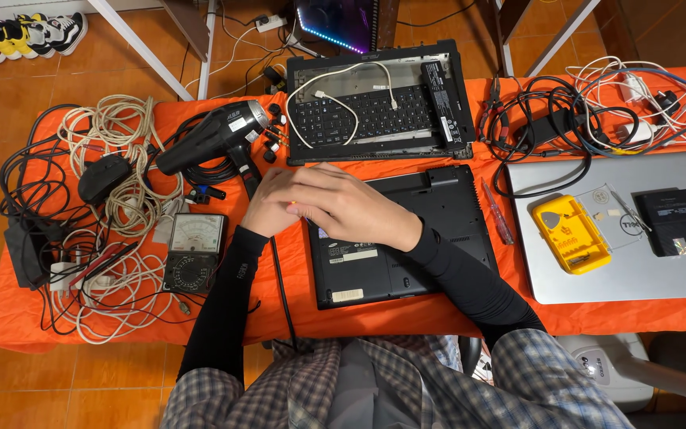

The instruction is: Using a screwdriver to remove screws from the bottom casing of a laptop for disassembly.

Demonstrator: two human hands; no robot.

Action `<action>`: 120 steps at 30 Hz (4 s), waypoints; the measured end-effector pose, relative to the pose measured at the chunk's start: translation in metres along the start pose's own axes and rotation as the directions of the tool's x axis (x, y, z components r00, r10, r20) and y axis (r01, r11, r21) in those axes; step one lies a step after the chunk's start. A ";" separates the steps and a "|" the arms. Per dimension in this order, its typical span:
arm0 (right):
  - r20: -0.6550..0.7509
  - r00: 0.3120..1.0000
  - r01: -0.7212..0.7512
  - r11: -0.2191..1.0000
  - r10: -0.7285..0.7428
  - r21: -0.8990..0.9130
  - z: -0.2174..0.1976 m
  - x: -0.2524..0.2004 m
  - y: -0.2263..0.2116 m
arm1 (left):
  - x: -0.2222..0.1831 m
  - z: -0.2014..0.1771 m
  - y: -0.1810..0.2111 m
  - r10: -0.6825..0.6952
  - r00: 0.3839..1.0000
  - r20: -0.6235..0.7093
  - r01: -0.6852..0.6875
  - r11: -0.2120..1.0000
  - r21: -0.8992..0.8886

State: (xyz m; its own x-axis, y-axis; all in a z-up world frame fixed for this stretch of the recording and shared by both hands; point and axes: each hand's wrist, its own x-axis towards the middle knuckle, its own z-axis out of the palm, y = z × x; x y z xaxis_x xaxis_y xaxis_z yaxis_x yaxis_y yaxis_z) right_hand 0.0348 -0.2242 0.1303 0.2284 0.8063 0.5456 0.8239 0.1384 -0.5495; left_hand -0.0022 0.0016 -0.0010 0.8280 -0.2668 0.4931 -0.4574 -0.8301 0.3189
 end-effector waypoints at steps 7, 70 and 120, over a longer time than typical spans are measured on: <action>-0.080 0.993 0.092 0.995 -0.090 0.026 -0.003 0.006 -0.008 | 0.005 -0.009 0.007 -0.089 0.995 0.041 0.094 0.988 -0.122; 0.025 1.000 -0.007 1.000 0.008 -0.011 -0.007 0.012 -0.016 | 0.014 0.026 0.009 -0.089 0.987 -0.135 0.080 0.995 -0.065; 0.010 0.999 0.050 0.999 -0.050 0.010 -0.001 0.002 0.013 | 0.003 0.010 0.001 0.056 0.996 -0.069 -0.066 0.986 -0.155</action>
State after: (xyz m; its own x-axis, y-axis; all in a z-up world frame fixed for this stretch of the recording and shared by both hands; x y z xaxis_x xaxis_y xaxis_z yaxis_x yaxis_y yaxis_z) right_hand 0.0469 -0.2216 0.1247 0.1818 0.8040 0.5661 0.8290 0.1843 -0.5281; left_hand 0.0032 -0.0044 -0.0071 0.7768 -0.2784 0.5648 -0.5559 -0.7245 0.4076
